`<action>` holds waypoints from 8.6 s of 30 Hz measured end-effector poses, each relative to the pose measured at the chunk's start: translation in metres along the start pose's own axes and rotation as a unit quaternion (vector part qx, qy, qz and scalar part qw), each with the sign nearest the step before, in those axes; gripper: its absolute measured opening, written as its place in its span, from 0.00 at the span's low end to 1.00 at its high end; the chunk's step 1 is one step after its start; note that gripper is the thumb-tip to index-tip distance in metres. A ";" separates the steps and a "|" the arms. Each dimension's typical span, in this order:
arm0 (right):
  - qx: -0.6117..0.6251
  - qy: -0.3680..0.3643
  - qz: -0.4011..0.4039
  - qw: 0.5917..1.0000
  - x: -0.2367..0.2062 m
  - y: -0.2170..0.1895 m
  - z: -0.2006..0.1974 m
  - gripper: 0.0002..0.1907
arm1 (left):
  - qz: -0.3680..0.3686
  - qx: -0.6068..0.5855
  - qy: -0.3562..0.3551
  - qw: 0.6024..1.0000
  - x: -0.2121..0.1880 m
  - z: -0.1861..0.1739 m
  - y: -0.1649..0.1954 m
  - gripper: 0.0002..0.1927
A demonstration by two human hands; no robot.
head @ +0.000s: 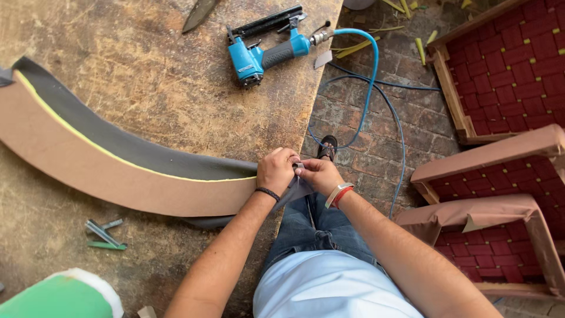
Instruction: The person wraps a curved wooden piece with gray fabric, using a pneumatic staple gun to secure the material. They trim excess fabric with scissors and continue stapling along the edges to ensure a tight fit.
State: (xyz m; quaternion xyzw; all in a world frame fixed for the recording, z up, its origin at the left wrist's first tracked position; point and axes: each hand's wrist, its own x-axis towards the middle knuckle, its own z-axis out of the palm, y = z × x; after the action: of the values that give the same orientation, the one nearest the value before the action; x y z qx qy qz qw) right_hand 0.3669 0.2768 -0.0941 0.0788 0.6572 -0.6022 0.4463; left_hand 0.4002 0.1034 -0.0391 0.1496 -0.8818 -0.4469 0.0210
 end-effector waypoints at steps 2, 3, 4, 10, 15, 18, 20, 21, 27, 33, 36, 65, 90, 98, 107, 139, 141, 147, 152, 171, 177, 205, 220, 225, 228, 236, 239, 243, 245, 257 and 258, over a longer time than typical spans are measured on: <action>-0.010 0.012 -0.023 1.000 -0.006 0.006 0.004 0.14 | 0.038 -0.022 0.014 0.999 -0.005 0.002 -0.001 0.02; -0.028 0.041 -0.021 0.999 -0.008 0.008 0.008 0.15 | 0.057 -0.025 0.016 0.998 -0.006 0.001 -0.002 0.01; -0.047 0.069 -0.018 0.996 -0.010 0.009 0.012 0.16 | 0.075 -0.028 0.019 0.997 -0.007 0.001 -0.002 0.01; 0.150 0.055 0.111 0.981 -0.020 -0.019 0.021 0.13 | 0.082 -0.063 0.028 0.994 -0.007 -0.002 -0.001 0.02; 0.148 0.102 0.179 0.967 -0.021 -0.026 0.026 0.12 | -0.022 -0.053 0.023 0.998 0.001 0.003 0.001 0.02; 0.195 0.091 0.131 0.968 -0.011 -0.015 0.029 0.10 | 0.026 -0.046 0.043 0.998 0.000 0.003 0.002 0.03; 0.216 0.090 0.101 0.967 -0.006 -0.008 0.030 0.10 | 0.078 -0.047 0.046 0.995 -0.004 0.002 0.002 0.03; 0.204 0.093 0.089 0.971 -0.005 -0.006 0.029 0.10 | 0.101 -0.046 0.043 0.993 -0.006 0.001 0.002 0.03; 0.112 0.067 0.106 0.986 -0.046 0.003 0.022 0.17 | 0.188 -0.052 -0.002 0.981 -0.013 -0.006 -0.003 0.03; 0.057 0.138 -0.020 0.989 -0.051 0.026 0.038 0.20 | 0.275 0.002 -0.003 0.961 -0.023 -0.004 -0.001 0.06; 0.045 0.134 -0.030 0.990 -0.042 0.027 0.035 0.18 | 0.248 0.058 -0.013 0.967 -0.037 -0.002 0.004 0.05; -0.732 -0.044 -0.107 0.672 0.045 -0.248 0.051 0.33 | 0.292 0.024 0.004 0.956 -0.048 -0.025 0.005 0.16; -0.216 0.001 0.192 0.957 -0.104 -0.162 0.042 0.08 | 0.192 -0.016 -0.034 0.981 -0.052 -0.018 -0.005 0.06; -0.197 -0.016 0.181 0.963 -0.101 -0.153 0.029 0.05 | 0.170 -0.035 -0.019 0.985 -0.048 -0.014 -0.005 0.07; -0.207 -0.002 0.010 0.978 -0.111 -0.134 -0.034 0.21 | 0.184 0.008 -0.025 0.983 -0.065 -0.036 0.014 0.25; -0.817 -0.054 -0.366 0.442 0.343 -0.471 0.072 0.28 | -0.117 0.195 0.067 0.971 0.063 -0.039 0.051 0.04; -0.838 -0.061 -0.373 0.394 0.346 -0.470 0.077 0.25 | -0.121 0.185 0.070 0.973 0.068 -0.042 0.048 0.04; -0.831 -0.104 -0.307 0.453 0.321 -0.455 0.077 0.19 | -0.161 0.156 0.051 0.973 0.070 -0.042 0.032 0.06; -0.815 -0.086 -0.300 0.488 0.228 -0.403 0.008 0.24 | -0.125 0.118 0.029 0.985 0.070 -0.036 0.019 0.04; -0.758 -0.064 -0.416 0.499 0.000 -0.181 -0.115 0.23 | 0.088 0.187 -0.049 0.977 0.058 -0.030 0.033 0.04; -0.784 -0.065 -0.387 0.481 -0.002 -0.169 -0.108 0.27 | 0.004 0.141 -0.071 0.987 0.052 -0.040 0.044 0.02; -0.609 -0.049 -0.198 0.767 0.120 -0.333 -0.006 0.29 | -0.330 -0.297 0.556 0.703 -0.059 -0.130 -0.042 0.10; -0.507 -0.127 -0.403 0.751 0.220 -0.332 0.106 0.17 | -0.549 -0.284 0.548 0.564 -0.014 -0.152 -0.075 0.57; -0.585 -0.396 -0.318 0.632 0.100 -0.259 0.141 0.35 | -0.444 -0.404 0.524 0.604 -0.003 -0.151 -0.076 0.42; -0.647 -0.360 -0.286 0.608 0.055 -0.254 0.155 0.53 | -0.317 -0.498 0.568 0.574 -0.002 -0.146 -0.073 0.40; -0.728 -0.424 -0.134 0.522 -0.013 -0.234 0.200 0.48 | -0.333 -0.505 0.532 0.592 -0.066 -0.184 -0.109 0.36; -0.656 -0.482 -0.159 0.559 -0.019 -0.213 0.211 0.37 | -0.295 -0.467 0.484 0.679 -0.135 -0.186 -0.120 0.32; -0.560 -0.386 -0.226 0.697 -0.003 -0.191 0.221 0.37 | -0.346 -0.499 0.352 0.712 -0.242 -0.202 -0.134 0.37; -0.337 -0.260 -0.064 0.903 0.031 -0.201 0.227 0.32 | -0.355 -0.516 0.297 0.721 -0.281 -0.210 -0.138 0.43; -0.372 -0.173 -0.133 0.902 0.193 -0.257 0.237 0.34 | -0.528 -0.352 0.390 0.667 -0.282 -0.231 -0.154 0.35; -0.376 -0.199 -0.130 0.895 0.197 -0.259 0.237 0.30 | -0.497 -0.387 0.409 0.660 -0.278 -0.234 -0.162 0.34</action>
State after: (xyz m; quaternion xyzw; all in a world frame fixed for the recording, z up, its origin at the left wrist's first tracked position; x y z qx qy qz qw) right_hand 0.2012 -0.0814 -0.0122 -0.3033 0.7363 -0.3657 0.4818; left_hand 0.7452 -0.0913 -0.0002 0.7115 -0.3266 -0.5856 0.2101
